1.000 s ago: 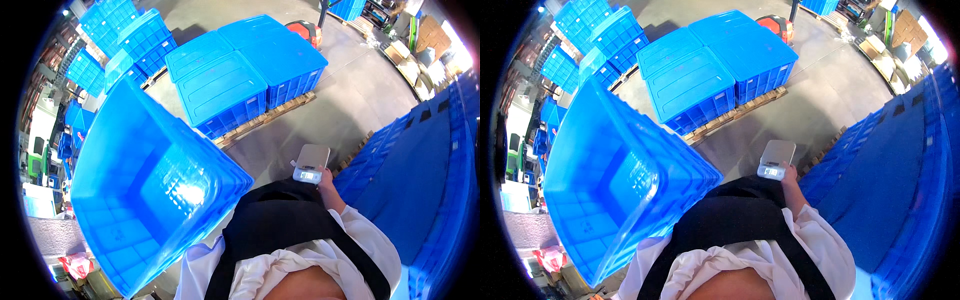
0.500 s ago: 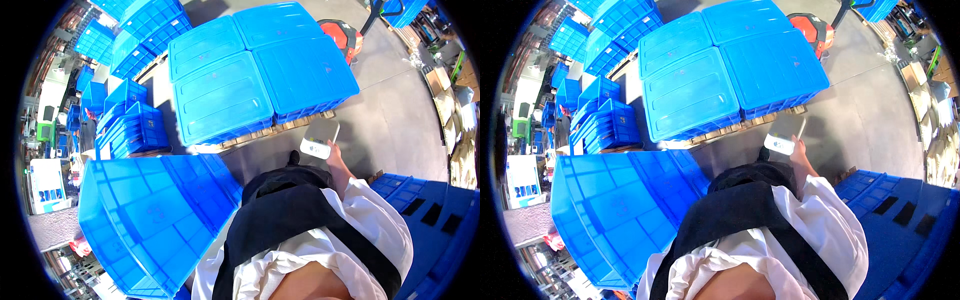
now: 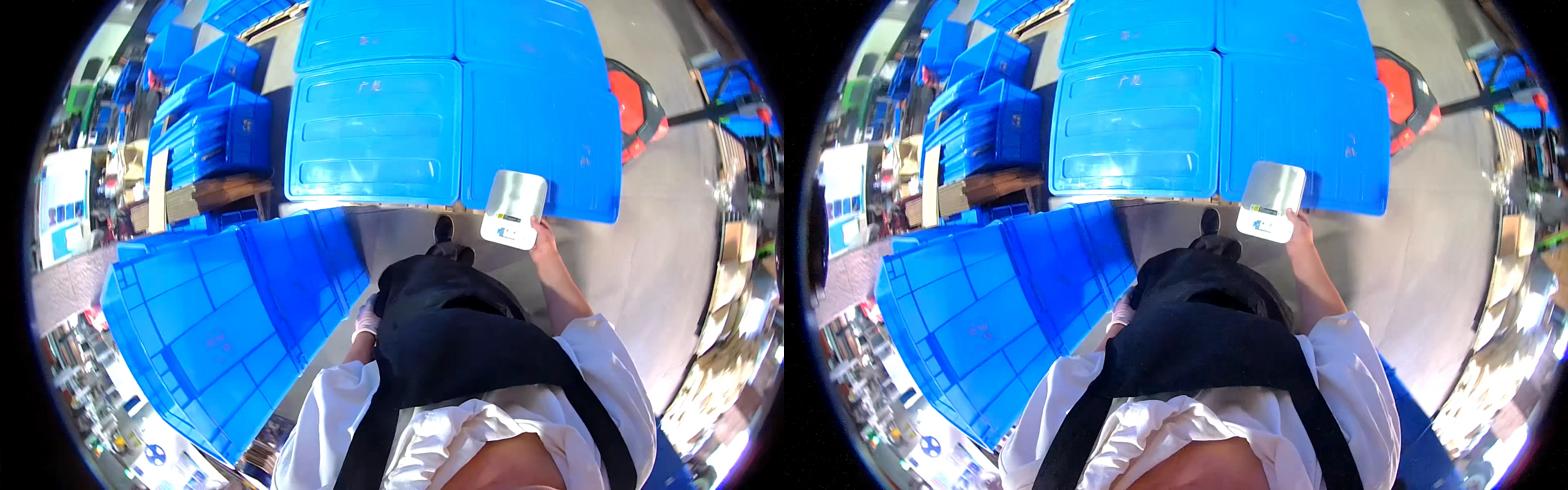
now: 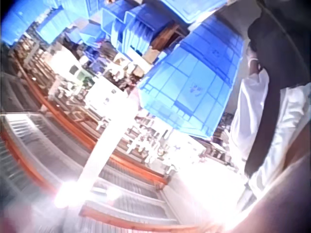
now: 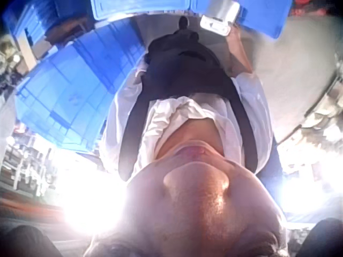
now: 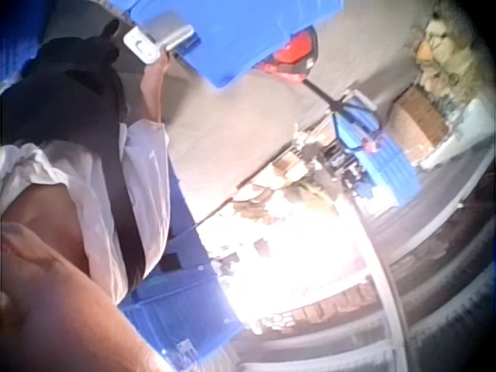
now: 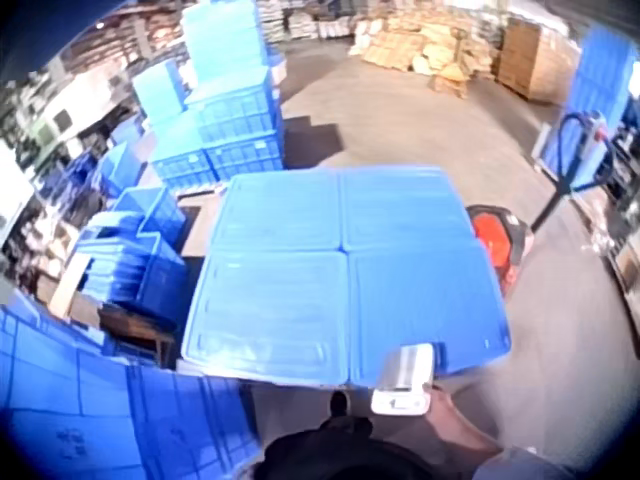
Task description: The person picks up blue circular plastic parts and places them on a digital scale to weigh them. They move between different locations in the warehouse, including a table and a conveyor belt, to weigh individual parts and stacks of parts. The person handles the scale and the plastic parts repeatedly throughout the video.
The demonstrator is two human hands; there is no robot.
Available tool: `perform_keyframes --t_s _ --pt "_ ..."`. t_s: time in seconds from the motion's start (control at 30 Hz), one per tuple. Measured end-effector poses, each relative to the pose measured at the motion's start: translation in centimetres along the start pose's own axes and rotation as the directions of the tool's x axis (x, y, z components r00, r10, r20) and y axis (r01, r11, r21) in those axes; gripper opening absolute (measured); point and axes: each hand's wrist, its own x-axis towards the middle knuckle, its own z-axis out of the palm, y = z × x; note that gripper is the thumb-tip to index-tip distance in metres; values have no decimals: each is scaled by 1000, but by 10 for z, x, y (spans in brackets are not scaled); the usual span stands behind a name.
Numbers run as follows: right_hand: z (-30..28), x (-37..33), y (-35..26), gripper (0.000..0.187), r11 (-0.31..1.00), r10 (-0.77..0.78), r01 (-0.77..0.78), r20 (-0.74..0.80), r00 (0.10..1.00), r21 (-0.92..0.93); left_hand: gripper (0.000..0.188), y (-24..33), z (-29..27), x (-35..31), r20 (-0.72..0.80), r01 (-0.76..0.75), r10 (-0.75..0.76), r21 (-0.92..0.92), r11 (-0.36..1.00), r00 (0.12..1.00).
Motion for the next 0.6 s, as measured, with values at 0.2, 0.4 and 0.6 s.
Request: perform_keyframes --t_s 0.2,0.4,0.6 --pt "149 37 28 47 976 194 -173 161 968 -133 61 3 -17 -12 -172 115 -129 -87 990 977" --pt "283 100 72 39 961 239 -169 341 909 -221 58 -22 12 -17 -168 140 -195 -292 946 966" --pt "353 168 117 34 962 261 -187 452 853 -201 60 -35 59 -29 -90 268 -332 -412 871 939"
